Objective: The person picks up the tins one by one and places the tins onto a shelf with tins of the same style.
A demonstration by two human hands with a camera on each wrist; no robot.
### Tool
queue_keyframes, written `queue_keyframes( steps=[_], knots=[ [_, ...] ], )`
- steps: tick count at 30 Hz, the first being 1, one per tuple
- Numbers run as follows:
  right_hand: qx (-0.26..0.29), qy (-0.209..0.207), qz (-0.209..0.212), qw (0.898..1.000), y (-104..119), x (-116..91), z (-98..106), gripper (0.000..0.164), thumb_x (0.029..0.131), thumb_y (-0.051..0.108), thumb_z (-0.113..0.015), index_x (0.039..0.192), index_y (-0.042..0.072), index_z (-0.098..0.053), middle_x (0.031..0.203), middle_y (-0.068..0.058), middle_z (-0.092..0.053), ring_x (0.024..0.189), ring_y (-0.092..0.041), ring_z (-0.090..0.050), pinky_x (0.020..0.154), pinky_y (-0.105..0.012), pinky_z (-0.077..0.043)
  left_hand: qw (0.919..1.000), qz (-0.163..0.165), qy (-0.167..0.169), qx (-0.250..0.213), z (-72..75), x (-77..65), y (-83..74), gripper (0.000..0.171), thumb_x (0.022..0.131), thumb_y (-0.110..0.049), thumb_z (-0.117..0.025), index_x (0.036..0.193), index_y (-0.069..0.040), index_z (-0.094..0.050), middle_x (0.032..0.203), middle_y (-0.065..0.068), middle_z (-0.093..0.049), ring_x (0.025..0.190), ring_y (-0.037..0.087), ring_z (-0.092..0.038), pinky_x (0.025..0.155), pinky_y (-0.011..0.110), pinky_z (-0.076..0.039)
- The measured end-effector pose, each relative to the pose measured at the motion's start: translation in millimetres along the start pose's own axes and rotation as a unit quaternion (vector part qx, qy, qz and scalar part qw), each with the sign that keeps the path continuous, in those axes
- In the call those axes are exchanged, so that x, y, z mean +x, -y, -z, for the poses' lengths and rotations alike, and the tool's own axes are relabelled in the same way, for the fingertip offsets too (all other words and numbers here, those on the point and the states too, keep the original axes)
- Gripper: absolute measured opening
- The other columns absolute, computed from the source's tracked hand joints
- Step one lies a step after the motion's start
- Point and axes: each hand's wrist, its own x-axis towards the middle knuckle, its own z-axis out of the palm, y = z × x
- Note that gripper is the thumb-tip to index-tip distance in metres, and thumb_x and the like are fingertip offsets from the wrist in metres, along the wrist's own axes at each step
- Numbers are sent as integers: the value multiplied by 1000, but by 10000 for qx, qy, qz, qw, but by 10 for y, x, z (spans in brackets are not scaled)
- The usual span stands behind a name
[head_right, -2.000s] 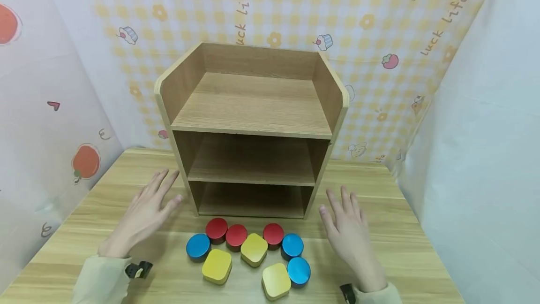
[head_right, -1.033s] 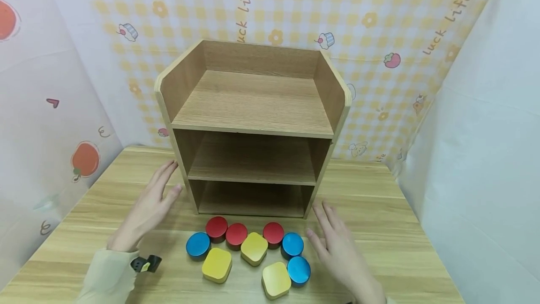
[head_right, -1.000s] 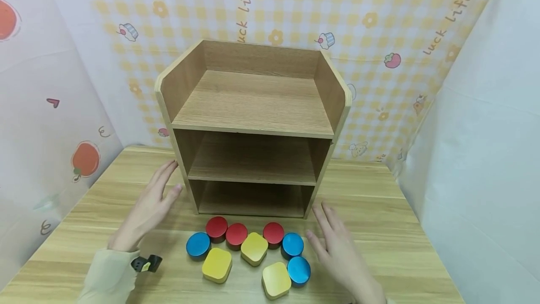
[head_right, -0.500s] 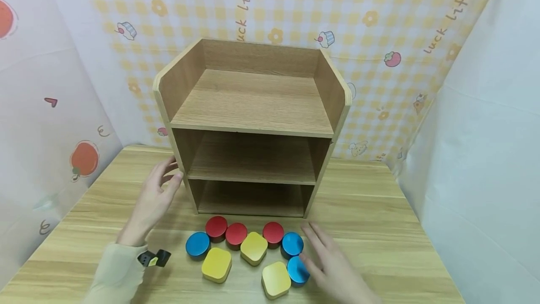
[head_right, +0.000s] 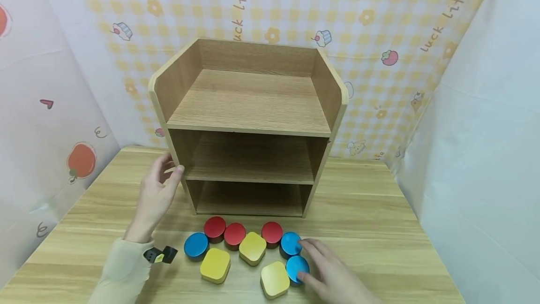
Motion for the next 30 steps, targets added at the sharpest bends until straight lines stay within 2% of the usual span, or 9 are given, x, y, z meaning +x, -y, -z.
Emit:
queue_keyframes(
  steps=[3, 9, 13, 20, 24, 30],
  knots=[
    [-18, 135, 37, 9999, -26, 10, -15, 71, 92, 60, -56, 145, 16, -43, 140, -2, -45, 118, -23, -52, 90, -40, -54, 9998, -21, -181, 25, -22, 11, 4, 42, 93, -6, -66, 132, -1, -53, 121, 15, -59, 109, 23, -55, 86, 30, -50],
    [73, 107, 184, 9997, -64, 26, -14, 67, 90, 57, -61, 140, 13, -48, 133, 0, -49, 113, -22, -54, 89, -40, -54, 9987, -55, -510, 34, -77, 12, -10, 38, 92, -4, -68, 127, 2, -56, 116, 16, -60, 105, 23, -56, 83, 18, -48],
    [158, 177, 187, 9995, -72, 34, -3, 66, 89, 57, -62, 137, 14, -49, 131, 0, -50, 111, -23, -56, 88, -40, -54, 9976, -137, -678, -29, -110, 25, -26, 34, 92, -2, -67, 124, 4, -57, 113, 17, -61, 103, 22, -56, 82, 15, -47],
    [397, 470, 146, 9980, -77, 55, -26, 64, 86, 58, -65, 132, 16, -52, 121, 4, -52, 103, -12, -54, 86, -33, -54, 9958, -240, -881, 67, -104, 40, -367, 26, 91, 6, -64, 115, 13, -57, 106, 26, -60, 96, 19, -56, 79, 15, -47],
    [496, 564, 170, 9970, -83, 59, -43, 61, 86, 58, -66, 130, 18, -53, 120, 5, -53, 101, -9, -51, 85, -30, -53, 9940, -471, -984, 45, -114, 59, -354, 25, 89, 8, -66, 111, 14, -57, 103, 26, -60, 94, 13, -55, 77, 14, -47],
    [502, 660, 81, 9965, -97, 72, -55, 62, 83, 57, -69, 130, 20, -52, 124, 4, -53, 106, -13, -52, 87, -31, -53, 9916, -692, -1093, -4, -128, 84, -309, 23, 87, 11, -66, 108, 14, -58, 100, 25, -60, 93, 8, -55, 77, 12, -47]
  ],
)
